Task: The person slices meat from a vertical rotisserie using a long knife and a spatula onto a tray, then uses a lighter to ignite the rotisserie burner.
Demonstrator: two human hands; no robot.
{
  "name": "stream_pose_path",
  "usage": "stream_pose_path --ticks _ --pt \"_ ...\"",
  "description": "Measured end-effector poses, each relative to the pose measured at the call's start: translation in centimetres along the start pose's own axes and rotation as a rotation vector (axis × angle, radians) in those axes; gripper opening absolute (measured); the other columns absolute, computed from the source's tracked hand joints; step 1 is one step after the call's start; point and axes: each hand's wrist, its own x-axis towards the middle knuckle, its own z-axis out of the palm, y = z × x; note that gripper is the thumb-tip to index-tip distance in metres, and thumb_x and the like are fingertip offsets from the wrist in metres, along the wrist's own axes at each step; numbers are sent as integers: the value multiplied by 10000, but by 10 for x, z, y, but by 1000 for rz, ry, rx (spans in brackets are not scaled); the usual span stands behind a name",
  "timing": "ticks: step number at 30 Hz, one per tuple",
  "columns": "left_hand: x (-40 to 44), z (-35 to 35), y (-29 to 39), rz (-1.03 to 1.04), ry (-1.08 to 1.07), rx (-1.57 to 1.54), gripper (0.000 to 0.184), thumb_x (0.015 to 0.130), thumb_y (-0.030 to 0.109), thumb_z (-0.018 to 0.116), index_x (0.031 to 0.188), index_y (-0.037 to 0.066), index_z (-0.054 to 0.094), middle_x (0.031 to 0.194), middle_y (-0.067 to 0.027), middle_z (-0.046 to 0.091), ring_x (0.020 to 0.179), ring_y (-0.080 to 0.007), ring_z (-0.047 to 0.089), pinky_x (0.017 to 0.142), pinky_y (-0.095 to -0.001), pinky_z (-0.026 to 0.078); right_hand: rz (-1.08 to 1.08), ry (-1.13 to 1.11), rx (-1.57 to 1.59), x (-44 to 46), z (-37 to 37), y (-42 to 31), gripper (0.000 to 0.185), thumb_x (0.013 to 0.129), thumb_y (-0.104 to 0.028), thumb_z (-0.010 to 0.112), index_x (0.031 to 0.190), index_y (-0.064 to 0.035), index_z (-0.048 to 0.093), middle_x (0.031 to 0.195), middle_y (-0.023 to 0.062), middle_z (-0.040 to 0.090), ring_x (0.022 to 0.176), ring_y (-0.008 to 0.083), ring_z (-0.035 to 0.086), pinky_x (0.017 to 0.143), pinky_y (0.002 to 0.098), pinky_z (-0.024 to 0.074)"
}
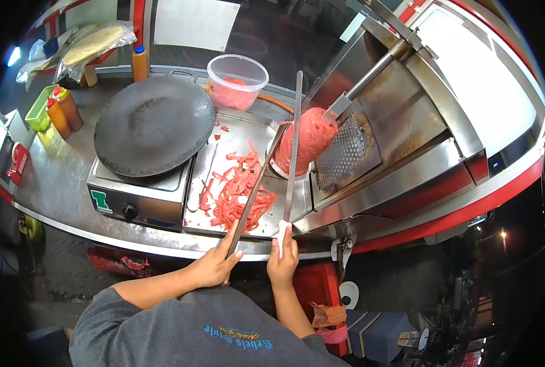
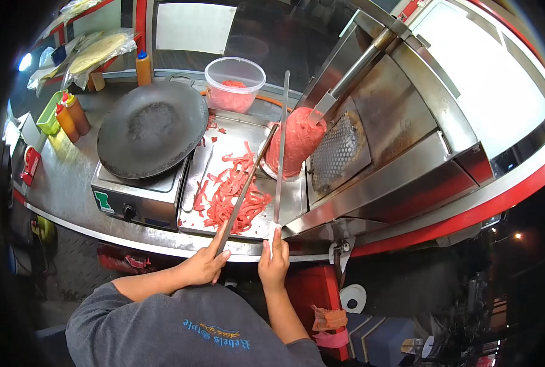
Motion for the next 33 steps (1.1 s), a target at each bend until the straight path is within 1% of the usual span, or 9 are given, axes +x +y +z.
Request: stream_pose_path --ticks 5,12,22,23,26,30,31,32,33 --pt "11 -1 2 36 -1 -80 812 1177 342 427 1716 182 -158 694 -76 529 497 -187 563 500 -355 525 -8 -20 -70 -116 -14 32 618 1010 -4 678 1595 2 479 1123 278 666 937 425 663 843 468 556" --pt "26 9 -3 98 10 -157 790 1181 336 395 1712 210 -177 621 -52 491 466 -200 579 476 -367 526 19 -71 -91 -5 -8 -3 567 1032 -32 651 1580 -14 505 1125 251 653 957 424 655 850 464 556" --pt "47 -11 12 -41 -252 -979 615 1173 507 387 1687 456 55 829 27 447 503 -53 393 466 -240 413 146 -230 -49 -59 -43 -26 657 1017 -17 657 1635 -32 437 1129 277 678 959 376 697 871 432 566" --pt "49 -9 14 -60 -186 -1043 473 1159 568 377 1463 215 460 755 46 427 481 -35 381 453 -219 393 151 -248 -35 -31 -36 -32 657 1022 -18 647 1641 -38 428 1139 282 681 965 373 700 878 432 565" --pt "57 -13 11 -24 -349 -1081 650 1111 708 330 751 171 397 564 108 307 396 -5 307 398 -178 312 310 -307 218 0 -21 -39 692 1065 -13 583 1698 -82 313 1000 131 641 630 181 599 565 329 508" --pt "40 -21 -15 -14 -360 -1067 606 1126 668 344 828 150 443 621 79 359 415 -15 328 393 -185 316 606 -338 754 -57 -25 -41 740 1097 -13 545 1739 -119 193 841 1 578 479 71 491 462 275 458" --pt "32 -20 -29 -33 -310 -1100 463 1154 590 356 1154 161 530 721 47 414 447 -28 356 410 -191 338 634 -338 700 -82 -29 -32 709 1066 8 592 1708 -82 304 914 35 642 560 90 564 530 275 496" --pt "19 -21 -28 -44 -249 -1000 472 1171 526 364 1582 300 307 794 24 437 480 -42 385 434 -211 382 523 -305 568 -91 -27 -19 677 1047 11 624 1673 -55 374 969 71 674 634 118 607 594 286 521" --pt "11 -24 -31 -58 -262 -904 657 1183 485 344 1719 330 -2 798 12 428 491 -70 394 465 -244 432 371 -251 467 -84 -22 -11 657 1039 12 636 1654 -38 409 987 81 673 655 119 605 601 285 517"
